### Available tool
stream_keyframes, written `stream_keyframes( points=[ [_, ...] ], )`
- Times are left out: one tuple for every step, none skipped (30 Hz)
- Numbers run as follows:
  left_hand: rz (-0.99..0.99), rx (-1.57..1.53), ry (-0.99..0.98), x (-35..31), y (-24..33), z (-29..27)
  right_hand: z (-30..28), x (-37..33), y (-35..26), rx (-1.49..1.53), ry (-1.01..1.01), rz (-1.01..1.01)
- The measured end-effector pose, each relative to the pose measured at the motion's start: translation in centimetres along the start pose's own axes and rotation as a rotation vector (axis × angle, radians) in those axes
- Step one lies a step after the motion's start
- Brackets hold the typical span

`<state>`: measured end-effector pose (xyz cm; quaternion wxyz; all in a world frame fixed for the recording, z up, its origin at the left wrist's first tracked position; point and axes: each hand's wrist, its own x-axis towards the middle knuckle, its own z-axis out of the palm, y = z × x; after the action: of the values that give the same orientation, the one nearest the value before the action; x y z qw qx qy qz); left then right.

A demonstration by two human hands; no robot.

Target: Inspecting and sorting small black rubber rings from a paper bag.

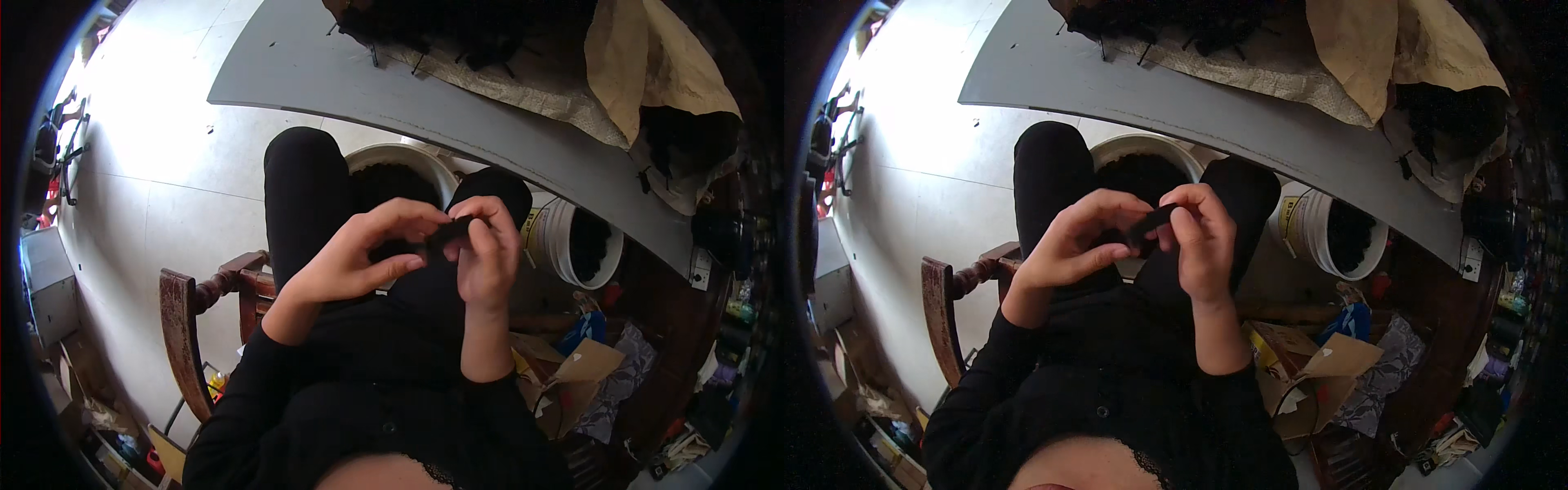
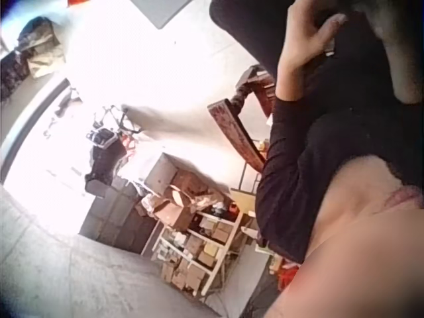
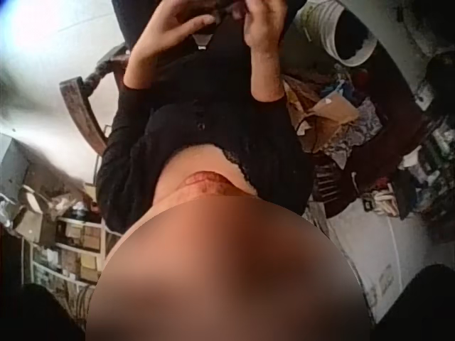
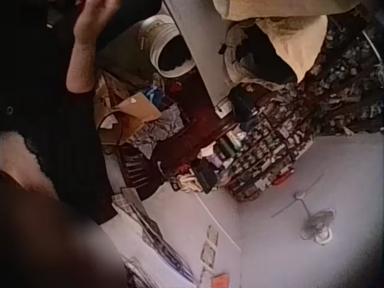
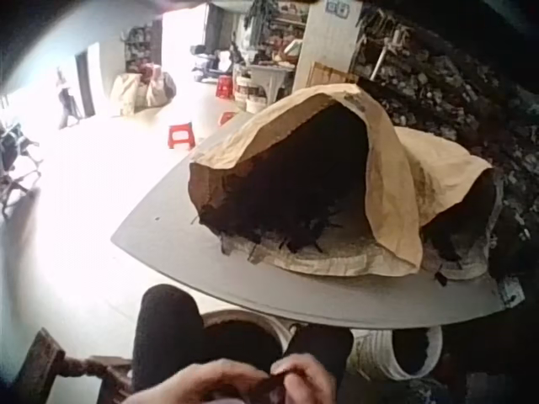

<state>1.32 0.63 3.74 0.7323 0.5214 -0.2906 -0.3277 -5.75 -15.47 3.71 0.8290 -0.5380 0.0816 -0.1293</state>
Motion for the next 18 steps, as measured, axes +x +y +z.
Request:
stream_keyframes(
  points=[
    [-0.012, 0.083, -0.038, 0.1, 0.4, -0.2, -0.1, 0.1, -0.2, 0.0, 0.001, -0.003],
    [-0.012, 0.083, -0.039, 0.2, 0.5, -0.2, -0.2, 0.2, -0.4, 0.078, -0.066, 0.124],
    [0.096, 0.258, -0.021, 0.3, 0.6, -0.1, -0.2, 0.3, -0.5, 0.156, -0.134, 0.252],
    [0.204, 0.432, -0.002, 0.4, 0.7, -0.1, -0.6, 0.2, 0.5, 0.227, -0.172, 0.245],
    [0.204, 0.433, 0.001, 0.5, 0.7, 0.0, -0.6, 0.2, 0.4, 0.228, -0.174, 0.247],
    [0.252, 0.474, 0.06, 0.5, 0.8, 0.1, -0.5, 0.2, 0.2, -0.068, -0.178, 0.234],
    [0.299, 0.515, 0.12, 0.5, 0.9, 0.1, -0.5, 0.1, 0.1, -0.364, -0.179, 0.217],
    [0.288, 0.578, 0.176, 0.6, 0.4, 0.1, -0.3, 0.0, 0.1, -0.469, -0.104, 0.075],
    [0.29, 0.577, 0.175, 0.5, 0.3, 0.1, -0.2, -0.2, 0.1, -0.471, -0.102, 0.074],
    [0.212, 0.633, 0.169, 0.4, 0.2, 0.1, 0.0, -0.5, -0.1, -0.538, -0.114, -0.094],
    [0.13, 0.693, 0.166, 0.0, 0.3, 0.2, 0.4, -0.6, -0.1, -0.598, -0.129, -0.262],
    [0.169, 0.661, 0.219, 0.1, 0.3, 0.6, 0.9, -0.5, -0.2, -0.739, -0.158, -0.375],
    [0.168, 0.663, 0.218, 0.0, 0.3, 0.7, 0.6, -0.3, 0.4, -0.751, -0.168, -0.458],
    [0.205, 0.616, 0.24, 0.0, 0.1, 0.7, 0.4, -0.8, 0.9, -0.606, -0.088, -0.344],
    [0.242, 0.568, 0.261, 0.1, -0.1, 0.8, 0.6, -1.2, 1.2, -0.461, -0.009, -0.231],
    [0.244, 0.565, 0.259, 0.2, -0.2, 0.6, 0.8, -1.3, 1.3, -0.464, -0.007, -0.232],
    [0.311, 0.515, 0.237, 0.3, -0.3, 0.3, 1.2, -1.3, 1.4, -0.361, 0.007, -0.211],
    [0.377, 0.465, 0.215, 0.2, -0.4, 0.1, 1.5, -1.3, 1.5, -0.257, 0.02, -0.189]
  ],
)
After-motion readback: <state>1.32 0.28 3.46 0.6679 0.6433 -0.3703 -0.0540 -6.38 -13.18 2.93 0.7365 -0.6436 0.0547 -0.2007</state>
